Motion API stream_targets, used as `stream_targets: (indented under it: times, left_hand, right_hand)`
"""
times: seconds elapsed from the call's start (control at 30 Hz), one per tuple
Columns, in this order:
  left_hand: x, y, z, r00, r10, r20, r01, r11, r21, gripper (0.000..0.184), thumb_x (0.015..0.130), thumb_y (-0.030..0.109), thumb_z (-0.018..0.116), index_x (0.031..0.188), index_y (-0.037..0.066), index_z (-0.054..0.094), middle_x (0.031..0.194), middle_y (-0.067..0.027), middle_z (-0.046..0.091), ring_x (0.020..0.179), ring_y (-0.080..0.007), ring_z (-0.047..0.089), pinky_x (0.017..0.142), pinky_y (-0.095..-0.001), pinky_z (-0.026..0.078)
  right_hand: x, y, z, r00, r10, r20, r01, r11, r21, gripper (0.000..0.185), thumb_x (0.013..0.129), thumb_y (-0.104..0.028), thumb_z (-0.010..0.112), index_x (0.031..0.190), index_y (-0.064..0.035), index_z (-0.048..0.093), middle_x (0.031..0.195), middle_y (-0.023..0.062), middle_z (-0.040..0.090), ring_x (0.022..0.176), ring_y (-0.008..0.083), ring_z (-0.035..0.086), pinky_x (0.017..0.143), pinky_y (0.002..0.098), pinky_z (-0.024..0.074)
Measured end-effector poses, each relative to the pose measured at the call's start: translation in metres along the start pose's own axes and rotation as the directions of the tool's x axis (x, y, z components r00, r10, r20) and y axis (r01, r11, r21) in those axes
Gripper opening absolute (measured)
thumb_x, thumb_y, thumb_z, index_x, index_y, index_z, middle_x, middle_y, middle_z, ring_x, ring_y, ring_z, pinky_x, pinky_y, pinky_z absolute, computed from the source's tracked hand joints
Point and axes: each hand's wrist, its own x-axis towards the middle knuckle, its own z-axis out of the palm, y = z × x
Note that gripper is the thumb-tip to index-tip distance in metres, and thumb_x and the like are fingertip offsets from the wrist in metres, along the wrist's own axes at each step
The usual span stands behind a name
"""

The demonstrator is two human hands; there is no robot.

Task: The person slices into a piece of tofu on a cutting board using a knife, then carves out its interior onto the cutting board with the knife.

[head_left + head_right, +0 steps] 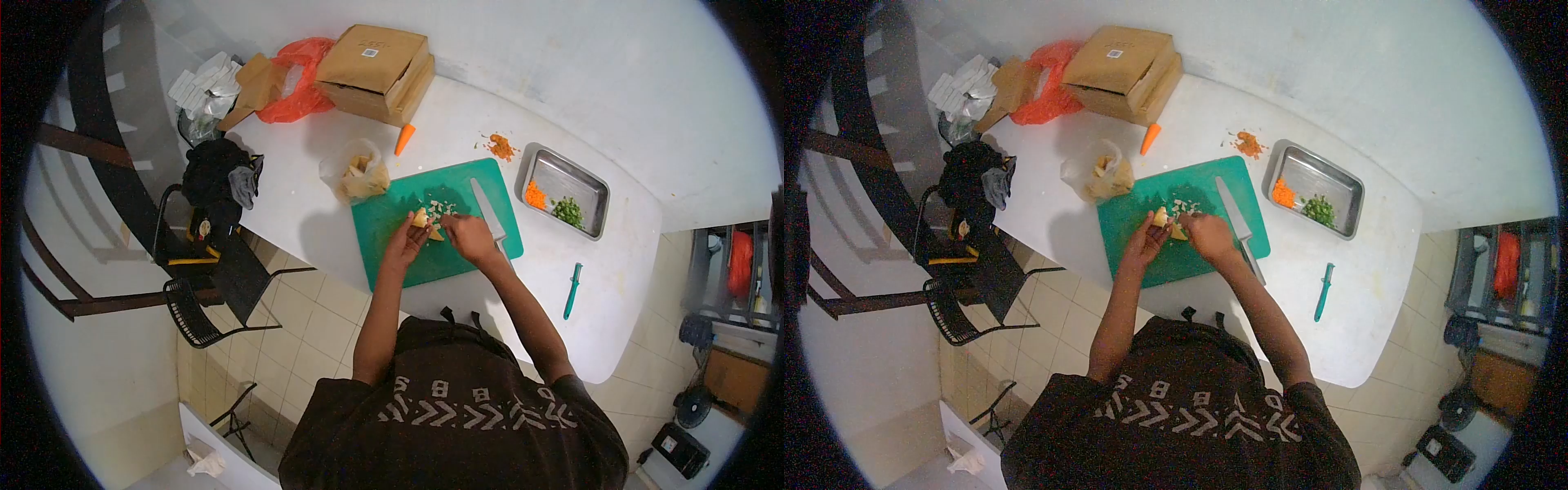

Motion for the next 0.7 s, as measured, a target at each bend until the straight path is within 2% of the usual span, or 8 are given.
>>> stream_targets:
  times: [0.07,0.13,0.17,0.27,0.33,0.47,0.6,0.7]
  left_hand:
    - [-0.002,0.0,0.003,1.0,-0.004,0.001,0.004,1.0,0.022,0.035,0.097,0.024,0.063,0.121,-0.002,0.058,0.113,-0.017,0.067,0.104,-0.0284,0.068,0.087,-0.037,0.061]
    - [-0.004,0.0,0.002,1.0,-0.006,0.0,0.006,0.999,0.042,0.036,0.097,0.024,0.063,0.121,-0.002,0.058,0.113,-0.0173,0.067,0.104,-0.0287,0.068,0.088,-0.0371,0.061]
    - [-0.004,-0.001,0.002,0.999,0.007,0.035,-0.009,0.997,0.072,0.036,0.097,0.024,0.063,0.121,-0.002,0.058,0.114,-0.0177,0.067,0.104,-0.0289,0.068,0.088,-0.037,0.061]
    - [-0.005,-0.001,0.003,0.997,0.017,0.07,-0.025,0.993,0.111,0.037,0.097,0.023,0.063,0.122,-0.003,0.057,0.114,-0.0185,0.067,0.104,-0.0292,0.068,0.088,-0.037,0.061]
    - [-0.006,0.0,0.006,0.997,0.017,0.07,-0.026,0.992,0.12,0.037,0.097,0.023,0.063,0.122,-0.003,0.057,0.114,-0.0189,0.067,0.104,-0.0293,0.068,0.088,-0.037,0.061]
    - [-0.009,-0.001,0.005,0.998,0.032,0.056,-0.04,0.987,0.154,0.039,0.097,0.024,0.064,0.122,-0.004,0.057,0.113,-0.0184,0.067,0.103,-0.0287,0.068,0.089,-0.0368,0.06]
    - [-0.003,-0.005,-0.004,0.999,0.038,0.021,-0.039,0.995,0.086,0.039,0.096,0.026,0.065,0.121,-0.003,0.057,0.112,-0.0155,0.065,0.106,-0.0276,0.066,0.09,-0.0357,0.059]
    - [0.007,-0.003,-0.021,0.996,0.072,0.05,-0.077,0.991,0.107,0.038,0.095,0.025,0.067,0.12,-0.002,0.057,0.112,-0.014,0.064,0.107,-0.0272,0.065,0.089,-0.0356,0.058]
  right_hand:
    - [-0.001,-0.001,0.0,1.0,-0.003,-0.002,0.003,1.0,0.025,0.009,0.089,-0.014,0.059,0.096,-0.0097,0.063,0.08,0.0185,0.067,0.073,0.0399,0.066,0.062,0.0507,0.0513]
    - [-0.001,-0.002,-0.001,0.999,0.007,0.048,-0.006,1.0,-0.017,0.019,0.094,-0.023,0.052,0.099,-0.0129,0.067,0.083,0.0179,0.069,0.073,0.0372,0.069,0.063,0.0502,0.0547]
    - [0.0,-0.002,-0.002,0.999,0.006,0.049,-0.006,1.0,-0.017,0.019,0.094,-0.023,0.052,0.099,-0.0129,0.067,0.083,0.0179,0.069,0.073,0.0372,0.069,0.063,0.0502,0.0547]
    - [0.0,-0.002,-0.001,1.0,-0.012,0.023,0.012,1.0,-0.002,0.018,0.093,-0.023,0.052,0.099,-0.0129,0.067,0.082,0.0179,0.069,0.073,0.0376,0.069,0.063,0.0506,0.0546]
    - [0.001,0.0,0.002,1.0,0.009,0.012,-0.009,1.0,0.013,0.01,0.09,-0.014,0.058,0.096,-0.0098,0.064,0.085,0.0186,0.068,0.072,0.04,0.066,0.061,0.0507,0.0514]
    - [0.0,0.001,0.004,0.999,0.041,0.024,-0.041,0.999,-0.016,0.012,0.09,-0.015,0.057,0.099,-0.0109,0.065,0.087,0.0186,0.068,0.073,0.0398,0.066,0.061,0.0499,0.052]
    - [-0.005,0.009,0.011,0.992,0.092,-0.087,-0.087,0.995,0.058,0.014,0.089,-0.013,0.06,0.102,-0.0118,0.066,0.087,0.0181,0.068,0.073,0.0391,0.066,0.063,0.0491,0.0528]
    - [-0.014,0.017,0.018,0.978,0.144,-0.15,-0.125,0.984,0.127,0.015,0.088,-0.011,0.062,0.102,-0.0112,0.066,0.089,0.0175,0.069,0.074,0.0383,0.066,0.064,0.0487,0.0531]
